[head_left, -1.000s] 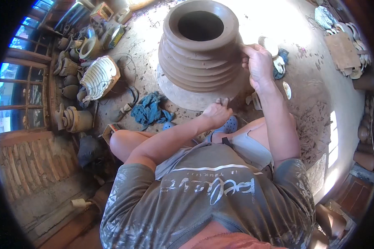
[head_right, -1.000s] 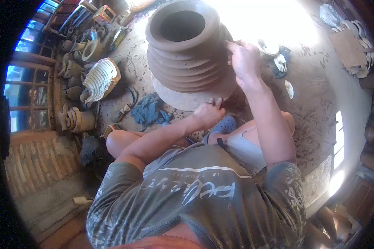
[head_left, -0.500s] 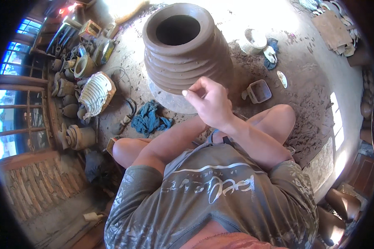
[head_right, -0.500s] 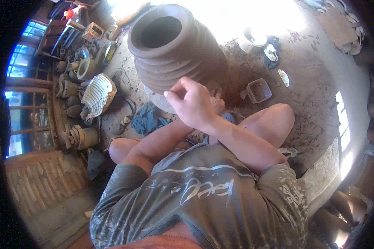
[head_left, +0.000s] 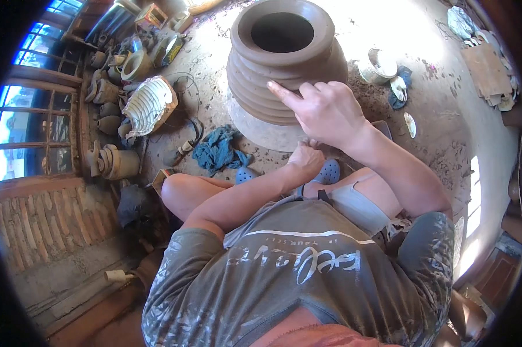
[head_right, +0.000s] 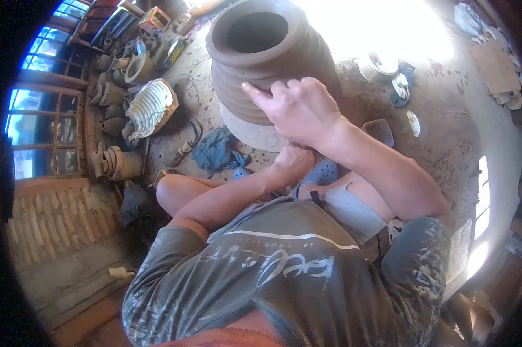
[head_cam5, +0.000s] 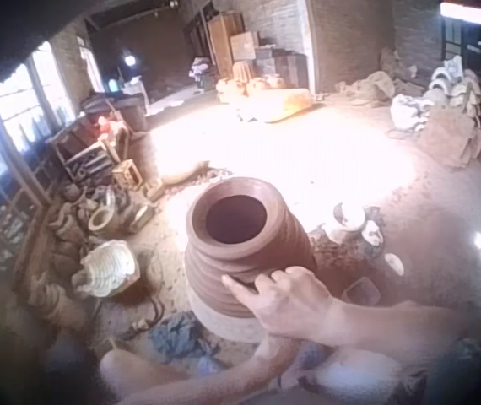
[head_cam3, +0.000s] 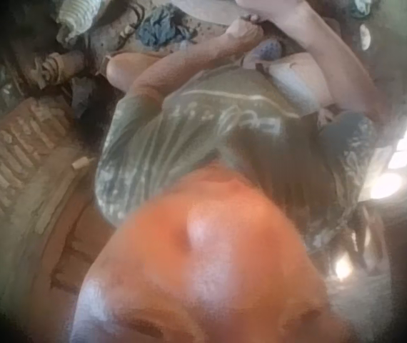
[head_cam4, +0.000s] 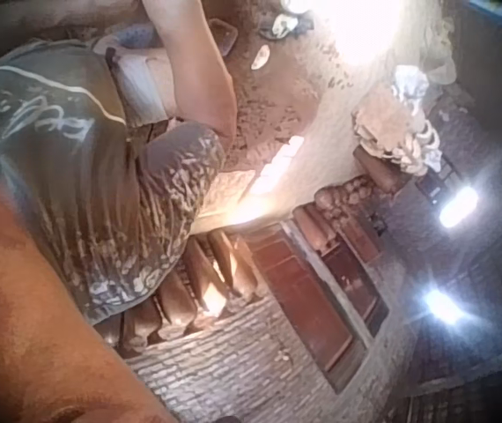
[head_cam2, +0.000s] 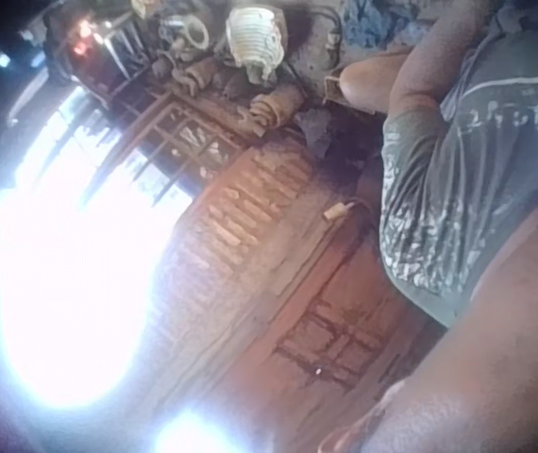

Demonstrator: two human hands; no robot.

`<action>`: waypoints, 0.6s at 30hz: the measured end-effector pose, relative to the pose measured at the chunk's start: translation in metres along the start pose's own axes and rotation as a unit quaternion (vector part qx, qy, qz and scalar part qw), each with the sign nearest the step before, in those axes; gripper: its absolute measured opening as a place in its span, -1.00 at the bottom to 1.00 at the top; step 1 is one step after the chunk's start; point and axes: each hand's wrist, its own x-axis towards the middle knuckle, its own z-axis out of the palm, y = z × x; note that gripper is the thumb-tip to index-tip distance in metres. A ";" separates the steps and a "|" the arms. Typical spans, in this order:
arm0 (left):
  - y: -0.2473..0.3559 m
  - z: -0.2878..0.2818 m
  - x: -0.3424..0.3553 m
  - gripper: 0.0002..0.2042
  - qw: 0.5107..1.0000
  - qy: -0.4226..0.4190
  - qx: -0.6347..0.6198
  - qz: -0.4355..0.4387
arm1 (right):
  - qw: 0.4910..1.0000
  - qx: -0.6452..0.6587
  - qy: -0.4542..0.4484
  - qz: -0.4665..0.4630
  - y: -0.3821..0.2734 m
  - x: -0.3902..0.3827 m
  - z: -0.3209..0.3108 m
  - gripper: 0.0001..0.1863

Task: The person shapes a large clay vessel on a pottery wheel by hand, using their fingers to smooth the internal and external surfaces and refine the rim.

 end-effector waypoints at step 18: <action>-0.119 -0.024 -0.091 -0.65 0.968 -0.191 0.110 -0.122 | 0.993 -0.079 -0.056 -0.066 0.029 -0.010 -0.012 -0.30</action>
